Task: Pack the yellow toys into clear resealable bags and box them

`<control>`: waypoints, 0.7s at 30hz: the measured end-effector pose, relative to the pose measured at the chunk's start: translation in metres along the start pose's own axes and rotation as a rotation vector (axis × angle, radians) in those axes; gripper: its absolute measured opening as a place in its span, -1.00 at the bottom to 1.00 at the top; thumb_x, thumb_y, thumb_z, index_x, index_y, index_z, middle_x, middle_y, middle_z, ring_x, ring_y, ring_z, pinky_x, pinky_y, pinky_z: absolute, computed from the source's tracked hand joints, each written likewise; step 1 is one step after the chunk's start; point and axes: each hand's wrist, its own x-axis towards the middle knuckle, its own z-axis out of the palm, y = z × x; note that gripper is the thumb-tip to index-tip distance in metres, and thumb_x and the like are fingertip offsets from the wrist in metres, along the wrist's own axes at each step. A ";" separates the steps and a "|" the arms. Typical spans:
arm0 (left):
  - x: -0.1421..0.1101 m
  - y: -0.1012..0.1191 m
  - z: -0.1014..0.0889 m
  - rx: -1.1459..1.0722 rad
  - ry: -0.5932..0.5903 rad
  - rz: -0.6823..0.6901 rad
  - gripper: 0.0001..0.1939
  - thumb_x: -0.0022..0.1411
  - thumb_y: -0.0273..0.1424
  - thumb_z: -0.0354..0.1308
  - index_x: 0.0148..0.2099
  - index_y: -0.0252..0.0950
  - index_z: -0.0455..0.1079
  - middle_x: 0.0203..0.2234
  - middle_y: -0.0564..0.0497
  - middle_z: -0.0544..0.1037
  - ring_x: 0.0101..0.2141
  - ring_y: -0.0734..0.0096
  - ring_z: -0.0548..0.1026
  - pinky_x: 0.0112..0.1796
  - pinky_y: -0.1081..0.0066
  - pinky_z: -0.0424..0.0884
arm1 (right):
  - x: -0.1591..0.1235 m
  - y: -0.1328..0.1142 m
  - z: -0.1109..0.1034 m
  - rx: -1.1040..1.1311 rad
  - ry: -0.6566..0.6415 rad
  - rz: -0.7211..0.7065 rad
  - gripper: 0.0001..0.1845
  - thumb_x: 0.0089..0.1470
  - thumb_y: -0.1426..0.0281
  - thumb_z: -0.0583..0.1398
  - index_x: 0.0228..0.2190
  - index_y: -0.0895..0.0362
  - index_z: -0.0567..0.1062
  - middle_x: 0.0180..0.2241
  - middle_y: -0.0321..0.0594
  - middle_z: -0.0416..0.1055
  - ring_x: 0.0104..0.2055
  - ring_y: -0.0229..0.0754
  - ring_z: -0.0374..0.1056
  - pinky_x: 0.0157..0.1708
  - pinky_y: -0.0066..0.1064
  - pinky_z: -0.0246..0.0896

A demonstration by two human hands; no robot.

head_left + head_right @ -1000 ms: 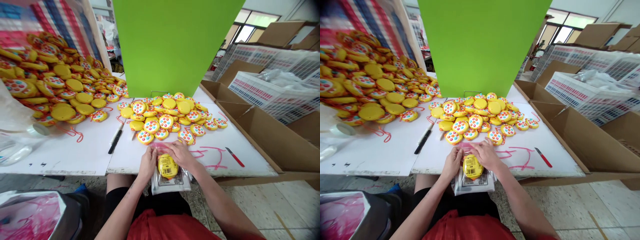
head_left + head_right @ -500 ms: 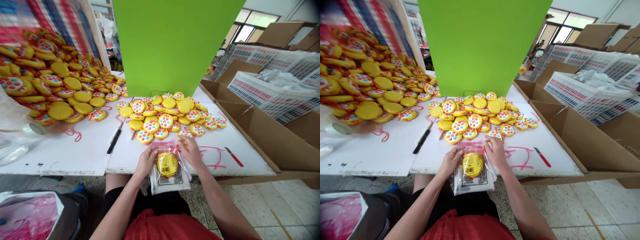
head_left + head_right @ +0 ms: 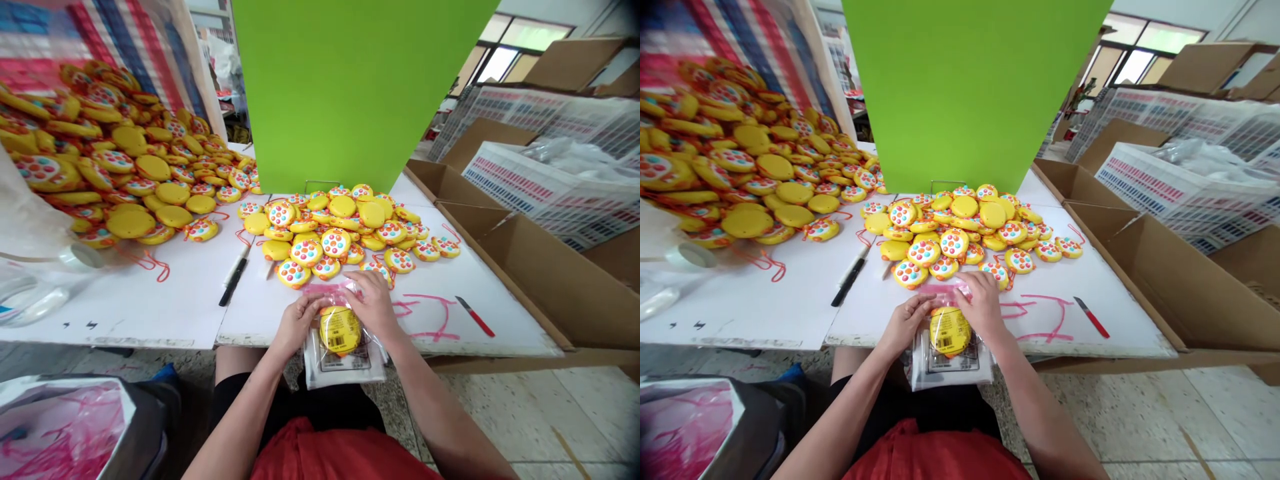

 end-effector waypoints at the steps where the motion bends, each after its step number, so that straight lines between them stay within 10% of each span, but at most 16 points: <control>1: 0.000 0.000 0.000 0.016 -0.002 0.021 -0.57 0.16 -0.13 0.14 -0.03 -0.32 0.40 -0.15 -0.12 0.59 -0.15 0.18 0.55 -0.27 0.31 0.52 | 0.002 -0.007 0.001 0.011 -0.034 -0.056 -0.67 0.12 0.43 0.18 -0.06 0.03 0.49 -0.19 -0.14 0.51 -0.09 0.01 0.30 -0.05 -0.10 0.23; 12: -0.003 -0.005 -0.001 0.303 0.043 0.206 -0.68 0.29 -0.24 0.01 -0.09 -0.33 0.45 -0.41 0.02 0.57 -0.39 0.38 0.48 -0.33 0.43 0.42 | 0.017 -0.049 0.021 -0.177 -0.246 -0.436 -0.53 0.23 0.50 0.05 0.16 0.03 0.31 -0.29 -0.14 0.51 -0.09 0.02 0.25 -0.12 -0.12 0.16; 21: -0.004 -0.001 0.005 0.138 0.003 0.092 -0.62 0.26 -0.19 0.04 0.01 -0.28 0.41 -0.19 -0.07 0.59 -0.23 0.24 0.56 -0.28 0.36 0.51 | 0.017 -0.012 -0.002 0.028 0.034 -0.075 -0.56 0.06 0.56 0.12 0.00 0.06 0.41 -0.34 -0.21 0.52 -0.13 0.01 0.28 -0.03 -0.13 0.18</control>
